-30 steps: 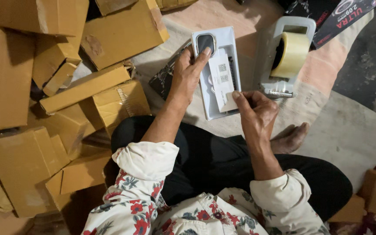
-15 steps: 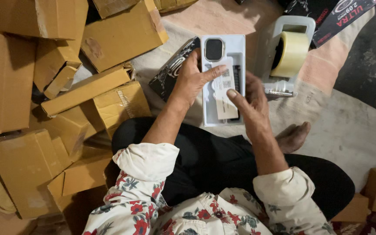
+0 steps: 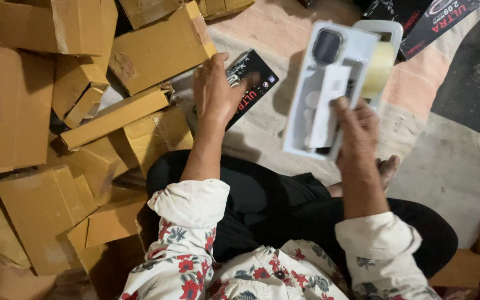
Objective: The person sits on the floor and packs smartwatches into small cardboard boxes. They open the product box, remove the watch and accessories, place them into a shipping box, and seal it with tape. The process is repeated for multiple units.
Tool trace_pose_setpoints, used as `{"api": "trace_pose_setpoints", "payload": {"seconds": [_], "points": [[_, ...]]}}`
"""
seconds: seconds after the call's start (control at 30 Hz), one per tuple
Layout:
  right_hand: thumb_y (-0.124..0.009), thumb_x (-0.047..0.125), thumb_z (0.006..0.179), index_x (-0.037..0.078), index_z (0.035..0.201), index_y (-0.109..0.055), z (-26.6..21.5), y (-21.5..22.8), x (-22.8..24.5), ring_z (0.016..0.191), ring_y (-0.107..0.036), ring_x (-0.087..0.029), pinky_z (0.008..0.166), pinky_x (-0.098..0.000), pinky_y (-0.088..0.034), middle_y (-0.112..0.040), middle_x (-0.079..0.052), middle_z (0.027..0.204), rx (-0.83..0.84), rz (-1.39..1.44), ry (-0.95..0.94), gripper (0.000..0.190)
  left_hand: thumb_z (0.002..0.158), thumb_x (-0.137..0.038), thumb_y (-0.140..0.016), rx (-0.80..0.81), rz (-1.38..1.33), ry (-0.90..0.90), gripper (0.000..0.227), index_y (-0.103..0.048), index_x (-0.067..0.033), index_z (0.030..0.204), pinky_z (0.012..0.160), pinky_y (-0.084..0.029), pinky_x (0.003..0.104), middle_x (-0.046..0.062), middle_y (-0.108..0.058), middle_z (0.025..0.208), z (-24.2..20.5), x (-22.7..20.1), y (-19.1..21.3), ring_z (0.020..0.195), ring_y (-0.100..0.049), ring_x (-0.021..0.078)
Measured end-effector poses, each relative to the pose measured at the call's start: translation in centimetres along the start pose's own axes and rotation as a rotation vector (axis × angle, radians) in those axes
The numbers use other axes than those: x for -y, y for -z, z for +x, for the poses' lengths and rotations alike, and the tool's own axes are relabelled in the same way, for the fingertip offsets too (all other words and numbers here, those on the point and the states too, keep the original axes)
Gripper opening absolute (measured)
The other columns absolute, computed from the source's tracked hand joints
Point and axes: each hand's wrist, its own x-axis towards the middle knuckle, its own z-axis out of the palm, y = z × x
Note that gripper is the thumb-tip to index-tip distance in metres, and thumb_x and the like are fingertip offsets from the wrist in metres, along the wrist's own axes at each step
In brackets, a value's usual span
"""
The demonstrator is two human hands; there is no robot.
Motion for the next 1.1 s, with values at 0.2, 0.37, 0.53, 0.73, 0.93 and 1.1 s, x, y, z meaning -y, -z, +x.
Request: {"api": "trace_pose_setpoints", "payload": {"seconds": [0.2,0.37,0.53,0.73,0.93,1.1], "points": [[-0.067,0.017,0.114,-0.001,0.128,-0.064,-1.1,2.1,3.6,0.096,-0.071,-0.016,0.088,-0.0312,-0.060,-0.072,-0.010,0.117,-0.020,0.182,0.204,0.024,0.050,-0.041,-0.102,0.145,0.529,0.061,0.138,-0.021,-0.0126,0.159,0.108,-0.034,0.064,0.019,-0.033,0.156,-0.6,-0.1,-3.0,0.141,-0.032,0.0406],[-0.066,0.016,0.105,0.003,0.127,-0.060,-0.8,1.7,1.4,0.105,-0.072,-0.018,0.097,-0.0342,-0.063,-0.072,-0.009,0.117,-0.192,0.317,0.113,0.027,0.060,-0.039,-0.095,0.091,0.591,0.055,0.124,-0.024,-0.0111,0.158,0.113,-0.036,0.056,0.020,-0.040,0.150,0.9,1.1,-4.0,0.139,-0.039,0.0388],[-0.066,0.014,0.102,0.004,0.124,-0.060,-1.4,0.7,-1.7,0.101,-0.073,-0.019,0.089,-0.0361,-0.063,-0.072,-0.010,0.115,-0.154,0.333,0.033,0.024,0.076,-0.060,-0.085,0.271,-0.385,0.051,0.100,-0.054,0.0053,0.145,0.102,-0.043,0.046,0.026,-0.054,0.126,0.9,0.5,-2.3,0.117,-0.051,0.0345],[-0.064,0.012,0.106,0.001,0.127,-0.062,-1.7,-1.5,-3.7,0.099,-0.073,-0.017,0.087,-0.0340,-0.062,-0.074,-0.010,0.114,-0.025,0.394,0.019,0.024,0.084,-0.050,-0.069,0.611,-0.839,0.009,0.067,-0.062,-0.0030,0.132,0.073,-0.057,0.026,0.003,-0.070,0.099,-1.9,-4.4,-0.1,0.085,-0.067,0.0118],[-0.063,0.012,0.105,0.002,0.127,-0.061,-1.8,-2.3,-4.5,0.098,-0.072,-0.015,0.088,-0.0323,-0.061,-0.074,-0.008,0.112,-0.026,0.360,0.008,0.024,0.095,-0.037,-0.068,0.764,-1.106,0.080,0.051,-0.064,0.0015,0.128,0.075,-0.054,0.027,0.005,-0.070,0.101,-2.7,-6.5,1.0,0.084,-0.065,0.0116],[-0.065,0.012,0.104,0.001,0.123,-0.062,-1.6,-3.1,-4.8,0.096,-0.072,-0.013,0.087,-0.0309,-0.060,-0.074,-0.007,0.111,-0.033,0.289,0.013,0.023,0.094,-0.039,-0.067,0.764,-1.200,0.132,0.050,-0.065,0.0007,0.124,0.076,-0.056,0.029,0.009,-0.072,0.101,-3.2,-6.5,0.3,0.085,-0.067,0.0144]]}}
